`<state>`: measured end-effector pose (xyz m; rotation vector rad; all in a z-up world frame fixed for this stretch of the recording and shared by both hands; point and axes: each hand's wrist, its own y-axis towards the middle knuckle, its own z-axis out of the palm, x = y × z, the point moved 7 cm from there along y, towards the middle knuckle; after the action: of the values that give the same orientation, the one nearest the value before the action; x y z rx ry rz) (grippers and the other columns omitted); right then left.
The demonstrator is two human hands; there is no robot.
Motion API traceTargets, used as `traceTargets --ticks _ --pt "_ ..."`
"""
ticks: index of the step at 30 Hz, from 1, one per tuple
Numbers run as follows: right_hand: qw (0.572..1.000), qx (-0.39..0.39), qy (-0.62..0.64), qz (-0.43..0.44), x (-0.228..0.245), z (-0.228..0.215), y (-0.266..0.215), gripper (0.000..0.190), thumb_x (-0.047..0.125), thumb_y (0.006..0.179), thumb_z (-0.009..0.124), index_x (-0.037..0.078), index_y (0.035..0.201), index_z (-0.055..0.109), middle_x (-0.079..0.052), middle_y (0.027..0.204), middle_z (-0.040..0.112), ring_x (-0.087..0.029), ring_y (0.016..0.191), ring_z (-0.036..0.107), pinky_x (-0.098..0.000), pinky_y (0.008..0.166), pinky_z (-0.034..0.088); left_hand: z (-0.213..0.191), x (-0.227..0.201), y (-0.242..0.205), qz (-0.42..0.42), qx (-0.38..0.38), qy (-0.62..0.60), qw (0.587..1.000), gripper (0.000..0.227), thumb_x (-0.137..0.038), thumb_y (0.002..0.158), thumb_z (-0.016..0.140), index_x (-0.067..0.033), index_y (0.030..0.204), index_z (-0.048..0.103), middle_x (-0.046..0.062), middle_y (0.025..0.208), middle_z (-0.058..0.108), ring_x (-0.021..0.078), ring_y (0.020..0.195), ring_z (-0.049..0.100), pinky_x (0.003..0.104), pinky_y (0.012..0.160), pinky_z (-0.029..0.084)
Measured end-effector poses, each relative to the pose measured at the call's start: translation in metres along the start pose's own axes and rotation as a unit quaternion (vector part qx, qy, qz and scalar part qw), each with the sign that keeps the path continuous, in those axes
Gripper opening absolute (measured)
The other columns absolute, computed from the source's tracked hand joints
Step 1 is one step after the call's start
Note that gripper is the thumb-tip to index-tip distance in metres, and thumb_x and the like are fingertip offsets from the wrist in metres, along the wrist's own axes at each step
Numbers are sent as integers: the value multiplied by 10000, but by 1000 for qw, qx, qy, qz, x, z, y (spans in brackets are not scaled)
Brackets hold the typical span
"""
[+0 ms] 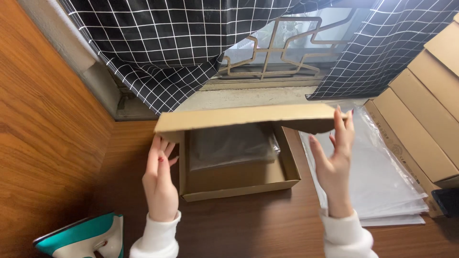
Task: Removing clothes from hangers to pack them and unfolding new clothes to hang them up
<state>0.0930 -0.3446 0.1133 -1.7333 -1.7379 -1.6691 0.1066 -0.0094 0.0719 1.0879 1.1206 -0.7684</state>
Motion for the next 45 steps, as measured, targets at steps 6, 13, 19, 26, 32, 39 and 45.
traceTargets --ticks 6,13,19,26,32,39,45 --pt "985 -76 -66 -143 5 48 55 936 188 996 774 233 1584 48 -120 1529 -299 -337 1473 -271 -565 1294 -38 46 87 -2 68 79 187 977 621 -279 924 381 37 1429 204 213 1511 232 325 1397 241 381 1125 175" --pt "971 -103 -194 -93 0 82 125 1014 531 1048 690 208 1592 -102 -108 1544 -319 -452 1485 -229 -788 1116 5 66 234 -58 75 254 577 773 545 -543 928 338 -102 895 657 68 951 667 287 1098 557 653 1039 237" --pt "946 -87 -300 -92 9 111 186 845 676 1103 405 175 1595 -65 -140 1563 -240 -346 1410 -295 -699 1135 -126 54 261 -70 38 296 572 764 563 -492 966 344 -149 674 681 67 715 670 289 701 626 450 776 381" --pt "910 -32 -380 -162 37 156 213 713 448 1049 475 33 1551 183 -209 1528 8 -428 1363 -74 -711 1041 -20 15 325 -97 -59 371 574 728 622 -563 976 304 -160 615 610 31 624 627 276 616 594 394 742 374" --pt "900 -9 -354 -253 -1 189 228 693 439 991 461 4 1503 293 -199 1537 160 -440 1367 29 -759 962 -37 -11 331 -107 -145 422 567 693 678 -669 953 274 -169 628 597 43 638 608 289 641 567 372 763 375" --pt "889 -51 -312 -332 25 170 187 558 279 976 627 -21 1413 454 -208 1457 409 -395 1346 130 -722 931 24 -13 194 -55 -284 331 523 732 463 -650 859 442 -254 789 672 -13 846 697 240 851 660 422 699 475" --pt "950 104 -161 -245 -59 175 69 194 293 922 627 198 1088 660 32 1062 624 -191 978 580 -335 832 415 -5 233 19 -108 103 394 907 429 -313 811 617 11 1090 639 194 1171 592 361 1115 577 440 958 470"
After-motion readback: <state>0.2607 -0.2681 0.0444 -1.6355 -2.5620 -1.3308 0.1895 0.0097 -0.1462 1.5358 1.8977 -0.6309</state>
